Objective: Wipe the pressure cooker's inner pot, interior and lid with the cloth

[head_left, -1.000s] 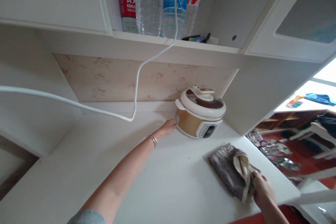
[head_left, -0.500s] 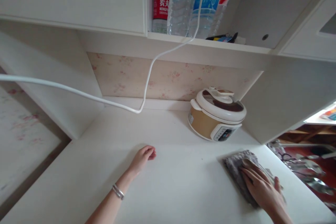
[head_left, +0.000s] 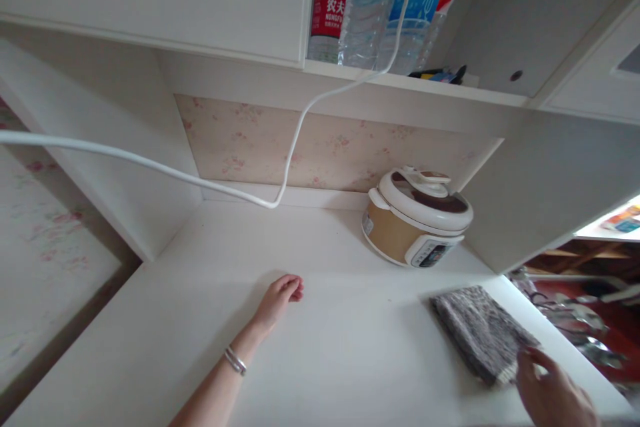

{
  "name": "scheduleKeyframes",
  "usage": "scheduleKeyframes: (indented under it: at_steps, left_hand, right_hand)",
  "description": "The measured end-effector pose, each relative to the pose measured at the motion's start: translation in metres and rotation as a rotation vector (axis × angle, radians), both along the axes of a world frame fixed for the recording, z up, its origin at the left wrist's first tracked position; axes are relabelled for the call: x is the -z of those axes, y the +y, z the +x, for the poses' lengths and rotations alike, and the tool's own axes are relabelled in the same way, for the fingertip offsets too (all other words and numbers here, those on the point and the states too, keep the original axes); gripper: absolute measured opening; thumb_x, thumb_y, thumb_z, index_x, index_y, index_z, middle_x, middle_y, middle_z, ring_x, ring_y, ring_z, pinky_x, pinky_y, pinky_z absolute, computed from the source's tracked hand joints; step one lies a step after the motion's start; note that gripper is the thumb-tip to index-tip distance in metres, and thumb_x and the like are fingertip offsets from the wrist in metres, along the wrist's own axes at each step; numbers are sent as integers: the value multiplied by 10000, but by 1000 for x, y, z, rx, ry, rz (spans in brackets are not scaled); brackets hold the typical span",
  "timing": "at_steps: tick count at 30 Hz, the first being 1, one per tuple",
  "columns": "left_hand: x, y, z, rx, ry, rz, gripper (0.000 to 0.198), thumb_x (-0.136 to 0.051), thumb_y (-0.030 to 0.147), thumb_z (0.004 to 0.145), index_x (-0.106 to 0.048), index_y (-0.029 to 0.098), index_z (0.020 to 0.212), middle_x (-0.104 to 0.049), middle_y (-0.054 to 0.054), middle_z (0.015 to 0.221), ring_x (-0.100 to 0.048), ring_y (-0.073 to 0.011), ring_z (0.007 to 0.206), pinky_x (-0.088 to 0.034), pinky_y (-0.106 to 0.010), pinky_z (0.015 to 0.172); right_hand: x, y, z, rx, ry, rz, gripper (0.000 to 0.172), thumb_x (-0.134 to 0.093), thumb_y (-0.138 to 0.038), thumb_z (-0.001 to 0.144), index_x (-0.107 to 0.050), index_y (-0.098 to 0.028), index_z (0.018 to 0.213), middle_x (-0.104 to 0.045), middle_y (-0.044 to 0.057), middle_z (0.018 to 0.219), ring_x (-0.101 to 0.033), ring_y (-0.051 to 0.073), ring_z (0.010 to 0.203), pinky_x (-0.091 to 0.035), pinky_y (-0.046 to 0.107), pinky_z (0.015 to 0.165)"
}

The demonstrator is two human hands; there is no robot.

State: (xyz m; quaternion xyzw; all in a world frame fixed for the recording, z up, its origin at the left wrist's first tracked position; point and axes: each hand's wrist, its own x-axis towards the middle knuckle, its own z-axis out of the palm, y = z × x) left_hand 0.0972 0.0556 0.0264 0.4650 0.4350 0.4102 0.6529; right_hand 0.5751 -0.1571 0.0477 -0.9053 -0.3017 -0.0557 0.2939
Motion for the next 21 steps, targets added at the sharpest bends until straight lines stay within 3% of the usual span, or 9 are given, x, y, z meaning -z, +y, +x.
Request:
scheduleKeyframes:
  at_steps: [2,4,6,9,13,17,21]
  left_hand:
    - [-2,-2,1,6,56,54,289,-626,460,791,-661,177,841,-661,-43,834,-589,-150,685,-471,-277,668]
    - [-5,-4,2,7,111,102,287,-585,459,818,-660,182,838,-655,-39,821,-570,-146,656,-443,-265,634]
    - [-8,-8,2,1,158,123,282,-558,452,834,-656,188,838,-652,-35,815,-560,-147,644,-428,-260,622]
    - [-9,-14,0,-5,238,134,269,-530,441,850,-654,203,840,-658,-29,811,-568,-153,645,-417,-258,612]
    - [-5,-25,-2,-10,342,215,271,-478,423,886,-659,227,838,-659,-27,769,-583,-172,643,-419,-270,616]
    - [0,-32,0,15,396,415,215,-480,240,860,-695,235,858,-695,-62,863,-617,-211,795,-444,-294,754]
    - [3,-34,2,61,462,520,320,-449,109,809,-712,222,951,-704,-70,940,-621,-211,872,-444,-295,822]
  right_hand:
    - [-4,24,-43,-80,105,68,353,-466,-638,705,-621,-460,968,-685,113,810,-664,353,793,-480,507,718]
    - [-9,54,-91,-242,194,126,388,-512,-648,708,-638,-360,935,-681,55,726,-665,304,733,-492,438,720]
    - [-15,87,-142,-498,299,161,428,-496,-646,773,-650,-280,932,-658,25,686,-638,244,692,-478,362,706]
    - [-21,130,-219,-733,499,185,469,-472,-646,843,-651,-215,799,-577,-6,581,-541,165,569,-409,280,581]
    - [-8,159,-307,-868,789,258,541,-426,-649,884,-517,-203,592,-467,-30,492,-428,121,486,-340,250,510]
    - [21,154,-354,-966,735,246,472,-443,-581,908,-570,-208,649,-580,1,593,-502,147,551,-366,255,547]
    - [34,146,-356,-1110,634,211,375,-424,-479,949,-643,-220,787,-661,23,723,-566,162,624,-389,257,594]
